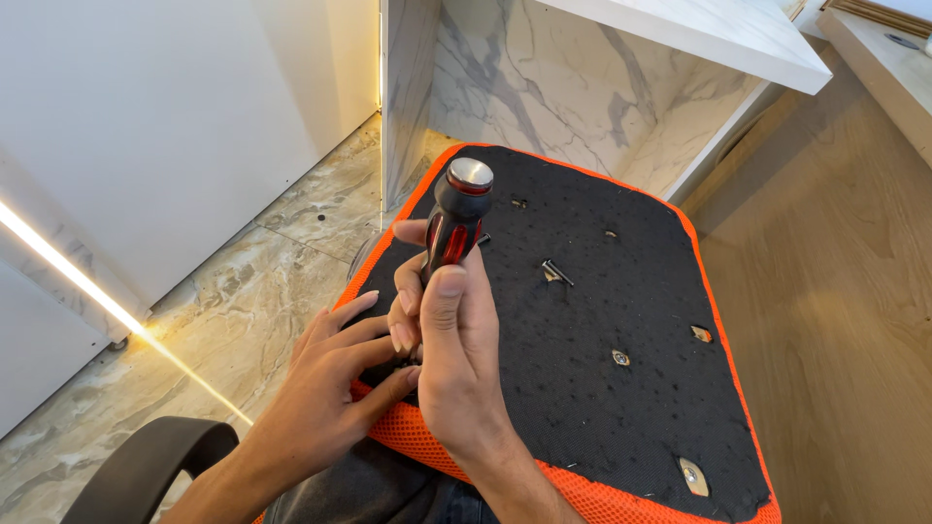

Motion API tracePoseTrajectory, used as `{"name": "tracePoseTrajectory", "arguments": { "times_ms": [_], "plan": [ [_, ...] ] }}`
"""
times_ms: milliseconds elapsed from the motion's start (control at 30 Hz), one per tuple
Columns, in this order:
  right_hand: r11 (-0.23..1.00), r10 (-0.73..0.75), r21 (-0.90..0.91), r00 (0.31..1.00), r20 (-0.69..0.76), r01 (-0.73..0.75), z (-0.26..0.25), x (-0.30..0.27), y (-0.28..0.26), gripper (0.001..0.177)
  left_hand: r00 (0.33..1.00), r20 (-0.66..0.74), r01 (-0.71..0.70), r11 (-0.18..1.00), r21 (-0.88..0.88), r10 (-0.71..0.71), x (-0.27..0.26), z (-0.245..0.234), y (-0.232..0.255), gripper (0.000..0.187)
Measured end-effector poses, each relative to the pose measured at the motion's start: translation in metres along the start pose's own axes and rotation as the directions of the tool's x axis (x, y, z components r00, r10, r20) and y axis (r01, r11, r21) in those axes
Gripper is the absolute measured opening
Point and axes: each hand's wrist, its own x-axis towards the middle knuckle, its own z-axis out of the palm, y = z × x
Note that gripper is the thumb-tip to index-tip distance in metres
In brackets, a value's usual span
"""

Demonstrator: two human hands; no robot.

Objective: The person uses a screwdriver to fasten screws into the underside of an orange and black chair seat. They pick up screws and turn the screwdriver to tighten them into the seat's mounting points.

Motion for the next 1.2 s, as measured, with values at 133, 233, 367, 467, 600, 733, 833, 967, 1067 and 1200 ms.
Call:
{"name": "tracePoseTrajectory", "arguments": {
  "times_ms": [133,233,367,467,600,733,833,967,1067,1200],
  "plan": [
    [1.000,0.003,0.023,1.000,0.014,-0.003,0.000,0.000,-0.004,0.048,0.999,-0.016,0.044,0.996,-0.073,-0.045,0.000,-0.002,0.002,0.034],
    [0.992,-0.086,-0.095,0.996,0.007,0.086,0.000,0.000,-0.003,0.043,0.994,-0.010,0.109,0.993,-0.038,-0.109,-0.001,-0.002,0.003,0.028],
    [0.994,-0.057,-0.088,0.997,0.043,0.061,-0.001,0.001,-0.002,0.044,0.999,-0.006,0.049,0.998,-0.044,-0.050,0.001,-0.003,0.005,0.026],
    [0.998,-0.002,-0.065,0.998,0.063,0.006,-0.005,0.000,-0.003,0.050,1.000,-0.002,0.002,0.997,-0.081,-0.002,0.002,-0.003,0.010,0.024],
    [1.000,-0.014,-0.023,0.992,0.123,0.017,-0.010,-0.003,-0.003,0.053,0.970,0.088,0.238,0.964,-0.120,-0.229,0.004,-0.009,0.018,0.025],
    [0.997,-0.061,-0.037,0.990,0.131,0.066,-0.004,-0.002,0.001,0.049,0.967,0.114,0.238,0.968,-0.084,-0.228,0.006,-0.009,0.016,0.023],
    [0.999,-0.026,-0.038,0.994,0.110,0.030,-0.001,-0.001,0.001,0.043,0.993,0.073,0.104,0.983,-0.150,-0.094,0.005,-0.008,0.008,0.020],
    [0.999,0.011,0.030,0.994,0.106,-0.014,-0.006,-0.001,-0.003,0.050,0.983,0.176,0.093,0.966,-0.242,-0.051,0.004,-0.013,-0.001,0.022],
    [1.000,-0.018,-0.018,0.995,0.099,0.020,-0.006,-0.001,-0.003,0.049,0.958,0.223,0.250,0.909,-0.334,-0.181,0.007,-0.019,-0.001,0.038],
    [0.993,-0.076,-0.088,0.994,0.073,0.082,-0.001,0.001,0.000,0.041,0.902,0.306,0.409,0.833,-0.372,-0.306,0.009,-0.024,0.000,0.033]
  ]
}}
